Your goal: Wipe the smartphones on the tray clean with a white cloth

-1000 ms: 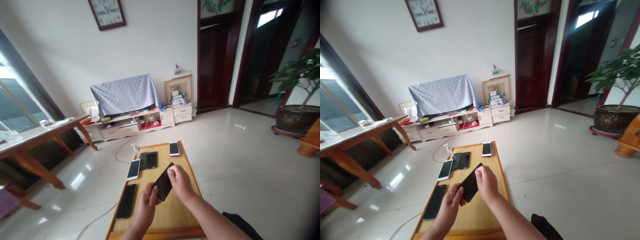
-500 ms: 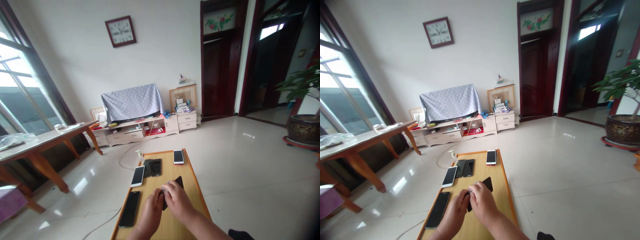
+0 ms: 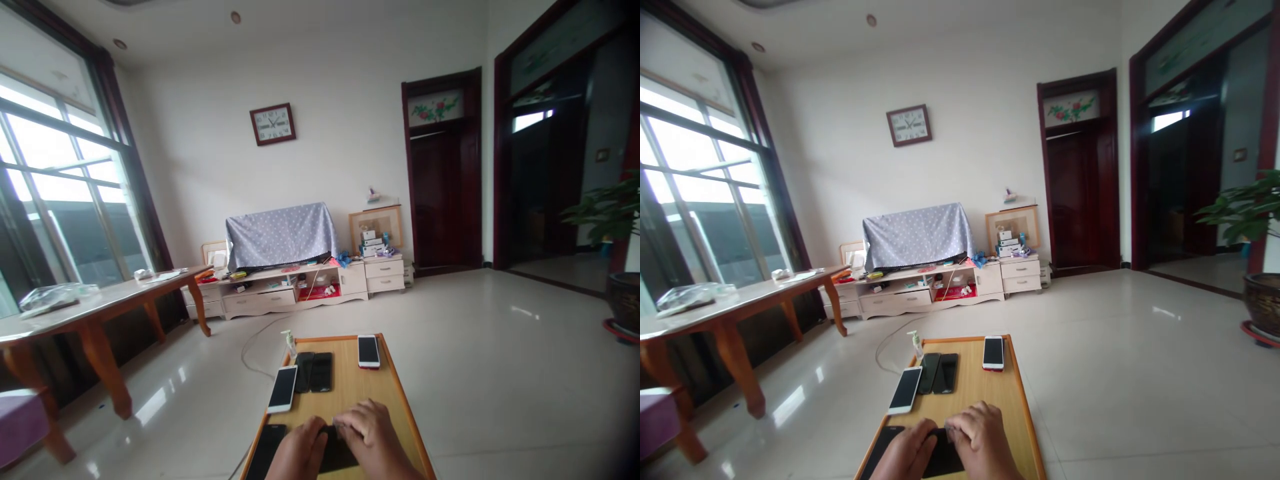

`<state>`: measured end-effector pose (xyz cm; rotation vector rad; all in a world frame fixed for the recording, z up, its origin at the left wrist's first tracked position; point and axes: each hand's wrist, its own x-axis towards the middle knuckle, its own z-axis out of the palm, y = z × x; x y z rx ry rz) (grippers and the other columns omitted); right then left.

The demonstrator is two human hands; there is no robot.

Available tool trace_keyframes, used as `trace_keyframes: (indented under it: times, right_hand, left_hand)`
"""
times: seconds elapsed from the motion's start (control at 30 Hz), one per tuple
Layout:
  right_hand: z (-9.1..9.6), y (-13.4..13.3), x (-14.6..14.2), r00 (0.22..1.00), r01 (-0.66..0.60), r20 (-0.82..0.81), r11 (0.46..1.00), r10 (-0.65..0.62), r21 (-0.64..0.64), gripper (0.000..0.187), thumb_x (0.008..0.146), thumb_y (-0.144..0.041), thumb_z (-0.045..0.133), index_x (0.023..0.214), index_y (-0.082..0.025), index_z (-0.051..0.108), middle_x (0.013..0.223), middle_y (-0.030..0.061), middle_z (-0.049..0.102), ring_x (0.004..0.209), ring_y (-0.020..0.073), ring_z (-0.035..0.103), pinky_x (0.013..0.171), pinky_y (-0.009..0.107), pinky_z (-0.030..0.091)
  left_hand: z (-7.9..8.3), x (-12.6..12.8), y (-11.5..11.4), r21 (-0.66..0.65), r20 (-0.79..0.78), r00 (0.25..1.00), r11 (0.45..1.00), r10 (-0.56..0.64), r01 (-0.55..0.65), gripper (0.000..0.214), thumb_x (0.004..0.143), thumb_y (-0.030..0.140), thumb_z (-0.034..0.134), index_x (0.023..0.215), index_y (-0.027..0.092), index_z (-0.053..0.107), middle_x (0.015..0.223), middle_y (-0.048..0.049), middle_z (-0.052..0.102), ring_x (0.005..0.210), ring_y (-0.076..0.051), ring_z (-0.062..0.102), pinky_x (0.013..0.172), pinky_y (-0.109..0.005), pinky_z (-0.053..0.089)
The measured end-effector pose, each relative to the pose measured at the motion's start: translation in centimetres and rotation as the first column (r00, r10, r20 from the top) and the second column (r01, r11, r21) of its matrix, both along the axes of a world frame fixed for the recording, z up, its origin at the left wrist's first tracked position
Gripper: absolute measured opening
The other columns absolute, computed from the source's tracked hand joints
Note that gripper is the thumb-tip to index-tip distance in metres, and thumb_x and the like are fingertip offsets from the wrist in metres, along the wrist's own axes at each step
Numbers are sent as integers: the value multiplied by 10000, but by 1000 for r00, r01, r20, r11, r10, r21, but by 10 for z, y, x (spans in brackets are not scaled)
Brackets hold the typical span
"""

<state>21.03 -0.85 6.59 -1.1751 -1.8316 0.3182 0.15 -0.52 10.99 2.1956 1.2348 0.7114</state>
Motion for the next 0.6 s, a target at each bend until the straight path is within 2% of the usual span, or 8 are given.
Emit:
trace_keyframes:
  times: [0.1, 0.2, 0.37, 0.47, 0.6]
  right_hand:
    - [-2, 3, 6, 983, -17, -183, 995, -1, -96, 200, 914, -391, 594, 956, -291, 762, 933, 48, 743, 919, 231, 651, 857, 339, 461]
    - [-4, 11, 19, 907, -55, -420, 979, -33, -196, 311, 890, -494, 599, 996, -253, 764, 1033, 73, 739, 978, 247, 666, 884, 337, 484]
    - [-11, 16, 26, 675, -164, -722, 924, -151, -346, 509, 785, -600, 688, 1094, -200, 751, 1106, 98, 735, 1088, 291, 642, 950, 360, 472]
    - [-17, 14, 24, 530, -217, -811, 885, -248, -412, 554, 742, -613, 729, 1101, -190, 750, 1099, 103, 738, 1067, 294, 643, 859, 345, 499]
    - [-25, 14, 22, 401, -244, -849, 853, -345, -462, 543, 718, -575, 769, 1099, -188, 743, 1103, 101, 734, 945, 247, 663, 732, 310, 508]
  left_hand:
    - [2, -3, -4, -56, 105, 994, 998, 45, -39, 332, 937, 494, 455, 917, 215, 634, 779, -35, 649, 686, -158, 573, 632, -236, 401]
    - [13, -6, -8, -132, 188, 971, 983, 149, -125, 393, 905, 569, 481, 905, 208, 634, 715, -16, 615, 617, -147, 534, 590, -239, 394]
    - [22, 0, -13, -241, 320, 901, 944, 295, -223, 473, 811, 645, 577, 932, 195, 660, 600, 15, 543, 546, -142, 492, 555, -252, 390]
    - [17, 9, -14, -335, 461, 800, 910, 383, -243, 540, 731, 667, 650, 956, 177, 674, 614, 25, 528, 525, -125, 460, 520, -245, 367]
    - [7, 19, -12, -418, 554, 688, 871, 468, -256, 568, 687, 641, 705, 979, 156, 669, 618, 39, 521, 517, -96, 425, 503, -223, 348]
